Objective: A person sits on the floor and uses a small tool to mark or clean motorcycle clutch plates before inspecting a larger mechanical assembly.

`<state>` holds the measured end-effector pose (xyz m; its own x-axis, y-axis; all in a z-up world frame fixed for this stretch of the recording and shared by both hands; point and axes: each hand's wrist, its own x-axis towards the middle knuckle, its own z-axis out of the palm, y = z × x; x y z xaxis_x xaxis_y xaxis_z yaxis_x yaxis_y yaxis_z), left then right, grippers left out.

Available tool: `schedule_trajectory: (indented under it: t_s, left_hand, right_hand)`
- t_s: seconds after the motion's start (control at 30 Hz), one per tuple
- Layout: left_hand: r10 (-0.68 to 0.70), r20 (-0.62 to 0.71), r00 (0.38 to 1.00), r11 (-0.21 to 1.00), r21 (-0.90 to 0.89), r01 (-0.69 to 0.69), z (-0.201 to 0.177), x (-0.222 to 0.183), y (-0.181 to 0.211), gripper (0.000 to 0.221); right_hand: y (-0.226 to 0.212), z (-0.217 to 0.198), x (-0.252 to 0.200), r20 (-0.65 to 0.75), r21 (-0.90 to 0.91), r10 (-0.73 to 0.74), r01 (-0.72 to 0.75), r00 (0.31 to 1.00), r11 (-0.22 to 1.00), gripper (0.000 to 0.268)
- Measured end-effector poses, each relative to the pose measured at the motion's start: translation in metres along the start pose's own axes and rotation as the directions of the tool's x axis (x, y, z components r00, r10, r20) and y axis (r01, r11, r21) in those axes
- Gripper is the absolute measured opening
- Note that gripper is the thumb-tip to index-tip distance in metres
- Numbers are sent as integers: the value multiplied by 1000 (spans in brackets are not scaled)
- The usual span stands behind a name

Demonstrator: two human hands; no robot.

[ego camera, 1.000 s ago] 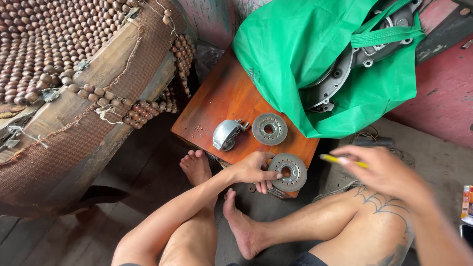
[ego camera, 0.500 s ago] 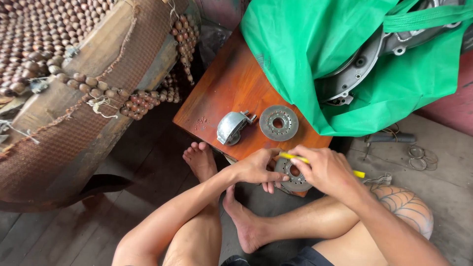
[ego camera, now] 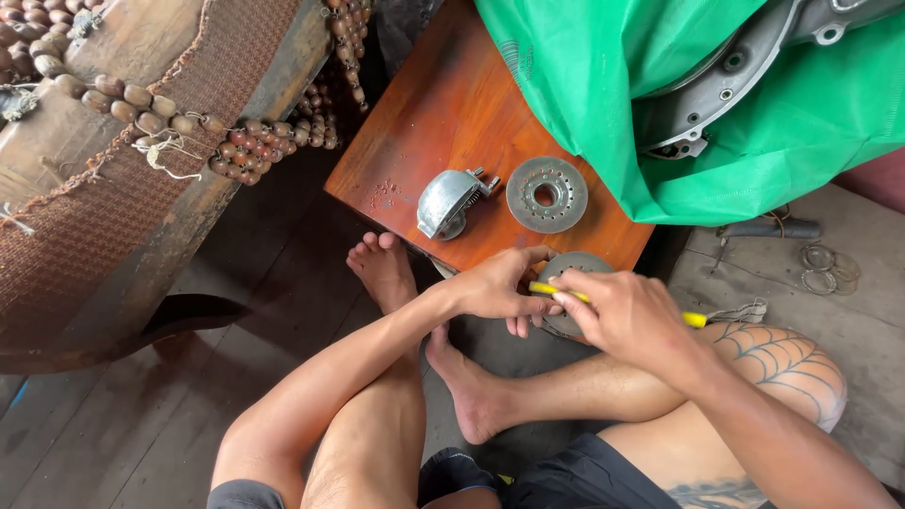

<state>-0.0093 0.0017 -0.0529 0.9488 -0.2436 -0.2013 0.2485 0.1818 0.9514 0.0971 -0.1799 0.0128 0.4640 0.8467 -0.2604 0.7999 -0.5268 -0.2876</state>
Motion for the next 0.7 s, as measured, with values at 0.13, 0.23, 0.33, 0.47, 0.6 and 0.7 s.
schedule_trajectory:
  t_s: [0.13, 0.23, 0.33, 0.47, 0.6, 0.7]
  left_hand:
    - [12, -25, 1000, 1000, -15, -12, 1, -1, 8, 65]
    - [-8, -5, 1000, 1000, -21, 8, 0, 1, -1, 67]
    - [-12, -21, 1000, 1000, 1, 12, 2, 0, 2, 63]
    - [-17, -38, 999, 1000, 12, 17, 4, -1, 7, 61]
    - [-34, -21, 999, 999, 7, 35, 2, 1, -1, 67]
    - [-43, -15, 999, 999, 2, 43, 2, 0, 3, 76]
  right_hand:
    - [24, -3, 9, -107, -22, 72, -74, 992, 997, 15]
    - [8, 5, -4, -8, 29, -48, 48, 999, 998, 14]
    - [20, -1, -1, 9, 49, 38, -38, 999, 998, 15]
    - [22, 3, -2, -89, -40, 53, -56, 995, 998, 14]
    - [16, 1, -5, -18, 95, -18, 20, 1000, 995, 13]
    - [21, 7, -4, -72, 22, 31, -30, 997, 999, 16]
